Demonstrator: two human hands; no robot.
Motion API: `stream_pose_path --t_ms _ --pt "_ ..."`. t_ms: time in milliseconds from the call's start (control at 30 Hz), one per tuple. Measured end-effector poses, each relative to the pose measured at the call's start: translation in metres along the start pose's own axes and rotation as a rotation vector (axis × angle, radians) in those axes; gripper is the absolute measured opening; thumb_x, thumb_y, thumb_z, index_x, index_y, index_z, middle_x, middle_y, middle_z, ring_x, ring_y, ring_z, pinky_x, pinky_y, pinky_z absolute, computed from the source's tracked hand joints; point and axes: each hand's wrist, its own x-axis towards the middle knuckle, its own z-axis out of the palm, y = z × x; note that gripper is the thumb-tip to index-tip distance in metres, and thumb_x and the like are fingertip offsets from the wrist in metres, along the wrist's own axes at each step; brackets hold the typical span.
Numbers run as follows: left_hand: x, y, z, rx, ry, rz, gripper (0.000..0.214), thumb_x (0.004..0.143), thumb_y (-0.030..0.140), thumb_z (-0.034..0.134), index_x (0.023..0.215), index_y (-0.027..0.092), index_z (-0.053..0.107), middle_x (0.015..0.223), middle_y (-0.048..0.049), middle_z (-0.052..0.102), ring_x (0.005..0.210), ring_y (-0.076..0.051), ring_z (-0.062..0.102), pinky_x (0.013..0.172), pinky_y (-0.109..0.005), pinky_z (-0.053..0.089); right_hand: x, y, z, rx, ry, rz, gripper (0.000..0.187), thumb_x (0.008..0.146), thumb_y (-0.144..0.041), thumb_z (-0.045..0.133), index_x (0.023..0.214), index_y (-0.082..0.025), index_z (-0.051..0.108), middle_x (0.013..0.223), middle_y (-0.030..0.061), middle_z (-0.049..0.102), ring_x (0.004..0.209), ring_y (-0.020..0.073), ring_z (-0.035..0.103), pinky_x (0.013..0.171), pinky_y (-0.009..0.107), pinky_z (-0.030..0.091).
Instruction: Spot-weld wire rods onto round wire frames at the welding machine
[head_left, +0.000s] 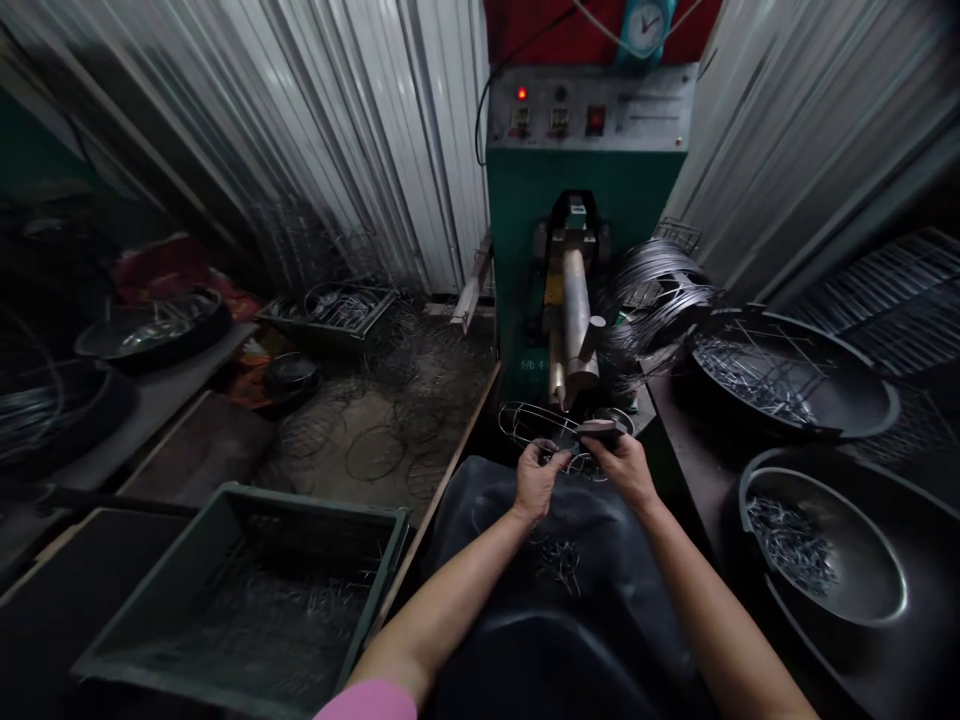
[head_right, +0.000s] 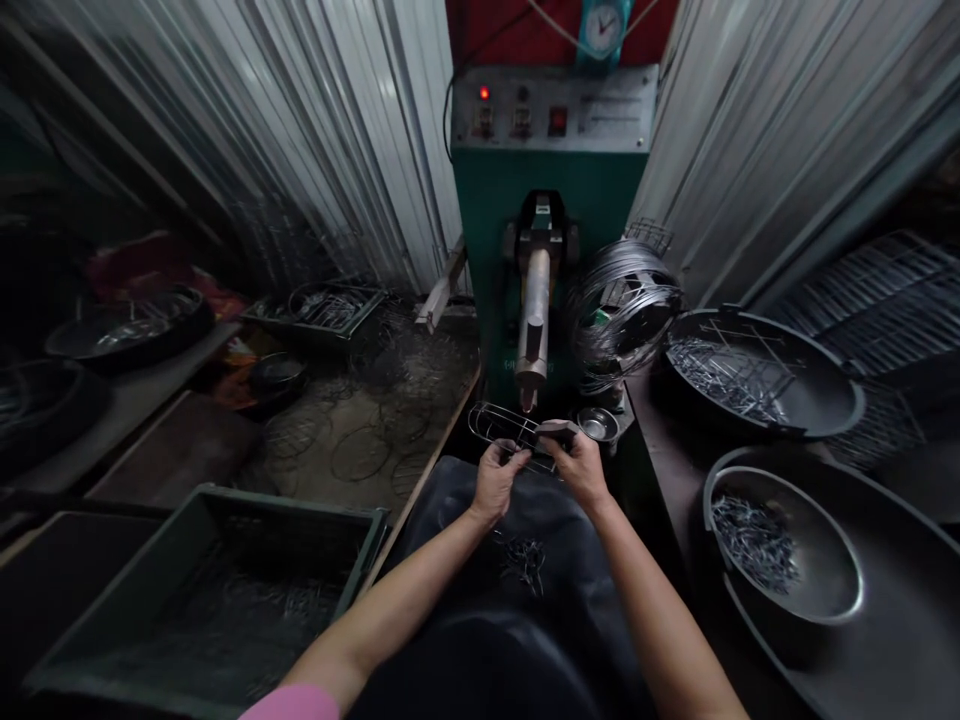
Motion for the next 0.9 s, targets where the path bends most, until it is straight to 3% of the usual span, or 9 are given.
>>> stream_pose_path --t_ms 233,533,667,800,900 --pt "0.023 0.001 0.001 0.074 -0.014 0.078 0.022 0.06 0.025 0.073 0.071 0.016 0.056 0.064 0.0037 0.052 0.059 -0.008 0.044 0.061 -0.021 0.035 0.018 0.009 0.004 0.04 0.043 0.049 0.026 0.07 -0.04 0.068 0.086 -0.019 0.067 0.087 0.0046 0.069 0.085 0.021 0.062 0.083 0.039 0.047" --pt "0.028 0.009 0.007 -0.01 -0.02 -0.008 0.026 0.057 0.026 0.075 0.072 0.016 0.056 0.064 0.0036 0.053 0.06 -0.008 0.046 0.062 -0.021 0.037 0.029 0.001 0.009 0.04 0.06 0.021 0.022 0.07 -0.039 0.067 0.081 -0.019 0.067 0.081 0.0036 0.069 0.079 0.0202 0.063 0.077 0.036 0.049" --pt "0.024 0.016 0.009 -0.072 -0.019 -0.046 0.029 0.053 0.026 0.077 0.069 0.015 0.055 0.063 0.0038 0.053 0.059 -0.008 0.047 0.063 -0.022 0.038 0.021 0.01 0.005 0.102 0.07 0.055 0.022 0.071 -0.037 0.068 0.082 -0.019 0.067 0.085 0.005 0.07 0.084 0.0215 0.064 0.082 0.038 0.049" --pt "0.022 0.017 0.01 -0.094 -0.001 -0.056 0.031 0.051 0.027 0.079 0.067 0.015 0.055 0.062 0.0041 0.052 0.061 -0.008 0.048 0.063 -0.022 0.038 -0.002 0.037 -0.012 0.136 0.241 0.137 0.028 0.069 -0.039 0.069 0.087 -0.018 0.066 0.091 0.0068 0.071 0.089 0.0236 0.065 0.086 0.042 0.049" --pt "0.022 0.014 0.009 -0.143 -0.006 -0.084 0.035 0.048 0.027 0.08 0.068 0.015 0.055 0.063 0.0046 0.053 0.061 -0.007 0.048 0.064 -0.022 0.038 -0.014 0.049 -0.022 0.206 0.285 0.153 0.031 0.068 -0.04 0.069 0.09 -0.019 0.064 0.095 0.0074 0.071 0.092 0.0247 0.065 0.088 0.044 0.048"
